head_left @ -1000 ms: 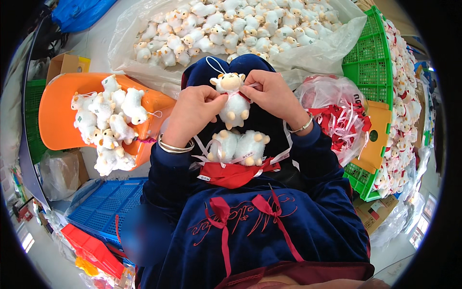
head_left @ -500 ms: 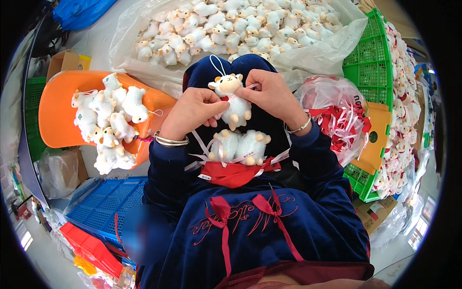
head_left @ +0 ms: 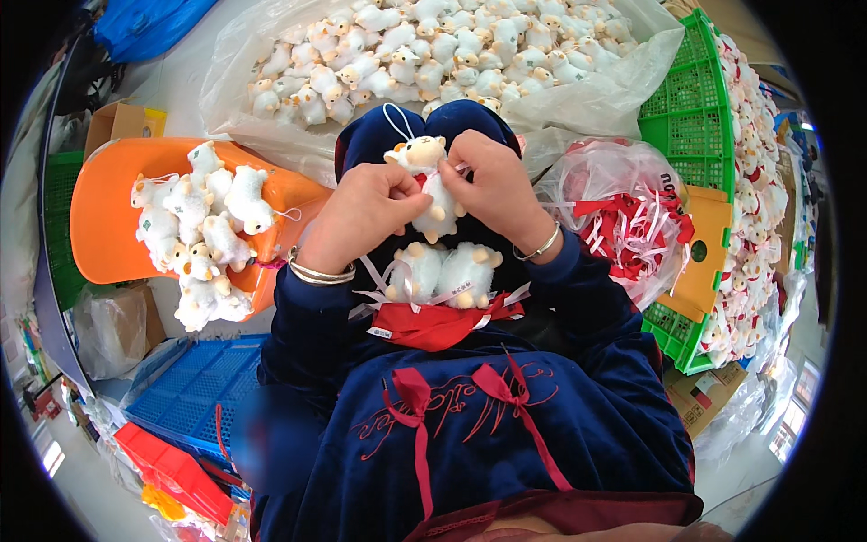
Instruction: The person ties red ribbons around the necks of small white plush toys one by one. They pick up each plush, wrap the ribbon, and tie a knot, then place the finished item into a green basket.
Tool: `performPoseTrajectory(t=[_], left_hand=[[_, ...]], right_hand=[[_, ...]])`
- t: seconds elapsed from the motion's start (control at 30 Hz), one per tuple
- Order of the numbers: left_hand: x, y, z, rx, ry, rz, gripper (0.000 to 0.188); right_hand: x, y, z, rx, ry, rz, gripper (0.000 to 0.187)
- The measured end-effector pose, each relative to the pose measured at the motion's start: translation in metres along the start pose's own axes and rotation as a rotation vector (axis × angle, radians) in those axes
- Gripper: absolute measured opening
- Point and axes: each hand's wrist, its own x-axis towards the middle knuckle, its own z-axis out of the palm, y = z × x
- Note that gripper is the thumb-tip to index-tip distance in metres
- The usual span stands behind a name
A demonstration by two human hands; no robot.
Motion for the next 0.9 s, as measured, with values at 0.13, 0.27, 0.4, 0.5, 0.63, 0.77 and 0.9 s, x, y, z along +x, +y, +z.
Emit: performPoseTrajectory(t=[0.13,0.27,0.4,0.5,0.63,0.77,0.9], left_hand=[[0.012,0.006,0.018,-0.102,0.053,0.105,0.021],[0.017,-0.01,0.03,-0.356,0.106,0.033,0.02],[0.015,-0.022,0.027,-0.464,0.081,0.019,0.026],[0.015,-0.026,0.026,-0.512,0.071,0.027,0.027],[0.012,-0.027,0.023,-0.588,0.048,0.024,0.029],[0.012,-0.028,0.023,-0.62,0.027,0.043,0.029],[0.013,-0.027,0.025,-0.665,0.034,0.037,0.024]], right_hand=[[0.0,0.005,0.002,-0.007,0.006,0.026,0.019],[0.002,0.012,-0.009,0.098,-0.003,0.076,0.017],[0.007,0.022,-0.012,0.492,0.051,0.007,0.012],[0.003,0.011,-0.016,0.735,-0.061,0.179,0.013],[-0.001,0.004,-0.013,0.455,-0.161,0.107,0.013],[0.001,0.006,-0.007,0.194,-0.176,-0.112,0.021],[0.0,0.008,-0.002,0.152,-0.075,-0.123,0.017]])
